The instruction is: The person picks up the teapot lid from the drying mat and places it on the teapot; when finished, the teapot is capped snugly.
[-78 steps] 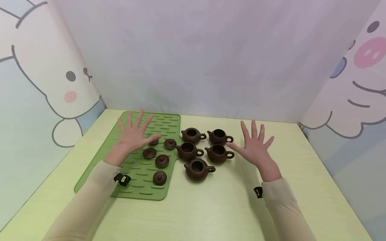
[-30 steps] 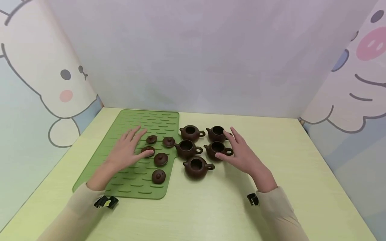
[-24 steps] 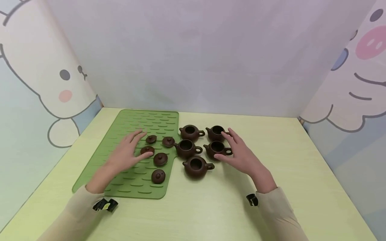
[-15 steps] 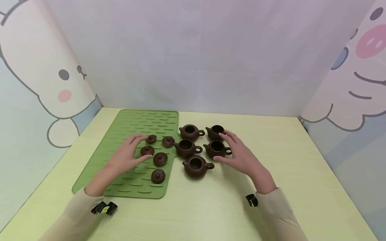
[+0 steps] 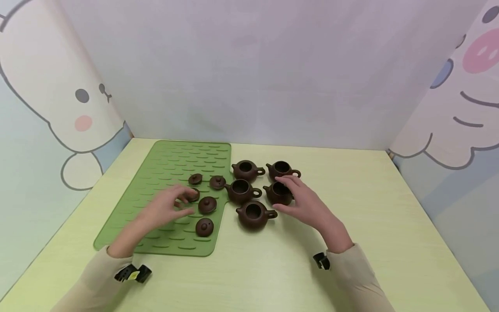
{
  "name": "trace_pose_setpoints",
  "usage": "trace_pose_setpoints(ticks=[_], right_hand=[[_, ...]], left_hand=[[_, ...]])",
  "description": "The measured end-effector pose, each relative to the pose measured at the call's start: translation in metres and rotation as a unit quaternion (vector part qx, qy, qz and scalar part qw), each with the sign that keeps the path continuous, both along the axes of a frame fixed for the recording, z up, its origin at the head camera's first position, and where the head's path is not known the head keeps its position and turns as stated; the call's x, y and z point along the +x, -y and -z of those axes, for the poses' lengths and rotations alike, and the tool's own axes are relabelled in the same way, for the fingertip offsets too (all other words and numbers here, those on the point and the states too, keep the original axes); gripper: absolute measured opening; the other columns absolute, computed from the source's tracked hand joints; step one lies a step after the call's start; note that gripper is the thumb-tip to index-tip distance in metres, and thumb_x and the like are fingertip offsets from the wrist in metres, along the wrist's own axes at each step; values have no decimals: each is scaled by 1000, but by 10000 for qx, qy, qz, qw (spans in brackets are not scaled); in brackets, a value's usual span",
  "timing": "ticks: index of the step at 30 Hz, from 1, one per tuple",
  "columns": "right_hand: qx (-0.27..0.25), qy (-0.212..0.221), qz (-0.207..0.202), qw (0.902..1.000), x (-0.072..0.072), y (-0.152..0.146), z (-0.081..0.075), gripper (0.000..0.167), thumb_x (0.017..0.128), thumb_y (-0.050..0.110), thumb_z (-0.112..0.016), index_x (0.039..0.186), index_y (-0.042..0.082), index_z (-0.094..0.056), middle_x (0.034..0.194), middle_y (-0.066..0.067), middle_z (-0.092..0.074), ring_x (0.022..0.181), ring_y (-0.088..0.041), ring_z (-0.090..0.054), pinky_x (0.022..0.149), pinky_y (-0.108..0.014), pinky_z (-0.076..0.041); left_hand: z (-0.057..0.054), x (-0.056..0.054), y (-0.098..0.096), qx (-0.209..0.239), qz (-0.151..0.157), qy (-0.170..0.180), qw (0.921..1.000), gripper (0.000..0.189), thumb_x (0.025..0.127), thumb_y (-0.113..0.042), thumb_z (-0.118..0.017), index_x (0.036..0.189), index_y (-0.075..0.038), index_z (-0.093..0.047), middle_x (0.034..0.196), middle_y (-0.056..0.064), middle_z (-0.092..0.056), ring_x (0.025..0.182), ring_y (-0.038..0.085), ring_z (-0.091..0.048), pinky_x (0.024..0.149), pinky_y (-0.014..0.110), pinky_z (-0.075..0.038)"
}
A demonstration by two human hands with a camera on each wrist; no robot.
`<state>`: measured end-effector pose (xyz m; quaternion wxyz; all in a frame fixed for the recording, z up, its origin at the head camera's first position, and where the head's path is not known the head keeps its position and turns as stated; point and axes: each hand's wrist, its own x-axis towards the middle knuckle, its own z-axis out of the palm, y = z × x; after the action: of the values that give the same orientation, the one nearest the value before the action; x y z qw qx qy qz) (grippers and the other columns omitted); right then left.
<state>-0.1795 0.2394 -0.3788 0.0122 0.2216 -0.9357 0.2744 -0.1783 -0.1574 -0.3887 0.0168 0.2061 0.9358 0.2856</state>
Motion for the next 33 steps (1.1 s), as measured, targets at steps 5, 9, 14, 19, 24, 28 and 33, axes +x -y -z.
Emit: trace_pose_setpoints(ticks=[5,9,14,19,24,28,33], right_hand=[[-50,-71,106,9999,2,3,-1,71,86,39,-78,145,12,-49,143,-9,-51,131,-36,-52,103,-55,-47],[-267,-118,82,9995,4,6,-1,65,86,35,-79,140,12,-53,133,-8,-57,116,-28,-61,92,-50,-53],[-533,-63,-35,9986,5,9,1,54,87,27,-79,134,10,-58,127,-8,-62,111,-26,-65,93,-47,-55],[-677,-119,-122,9976,6,13,4,46,87,19,-78,129,6,-62,123,-9,-64,107,-27,-67,93,-46,-55],[-752,7,-213,9969,7,17,6,41,87,11,-77,125,2,-64,115,-11,-68,98,-22,-70,86,-40,-59],[-887,335,-302,9950,8,19,10,37,88,11,-76,123,1,-65,111,-12,-71,95,-22,-70,83,-36,-59],[-985,578,-475,9923,8,22,15,34,88,12,-76,118,2,-68,112,-11,-71,96,-22,-70,85,-33,-60]], left_hand=[[2,1,-2,187,327,398,9985,35,85,-13,-79,118,-6,-67,113,10,-68,92,19,-66,78,28,-58],[3,2,-5,238,515,572,9968,28,86,-11,-78,112,-9,-69,109,6,-70,89,13,-65,74,23,-57],[6,4,-8,355,704,791,9937,26,85,-11,-78,109,-10,-70,103,4,-69,84,8,-63,72,20,-56],[7,6,-12,397,823,990,9909,23,87,-11,-77,109,-10,-70,96,1,-68,81,7,-62,70,20,-55],[9,8,-13,312,917,977,9905,19,87,-11,-76,105,-14,-71,93,-4,-68,79,4,-61,69,20,-54],[10,8,-13,295,1016,889,9904,17,87,-11,-77,103,-14,-72,92,-3,-68,78,3,-61,68,19,-54],[10,8,-14,246,1119,832,9899,17,87,-12,-77,102,-13,-72,93,0,-65,78,3,-60,68,19,-54]])
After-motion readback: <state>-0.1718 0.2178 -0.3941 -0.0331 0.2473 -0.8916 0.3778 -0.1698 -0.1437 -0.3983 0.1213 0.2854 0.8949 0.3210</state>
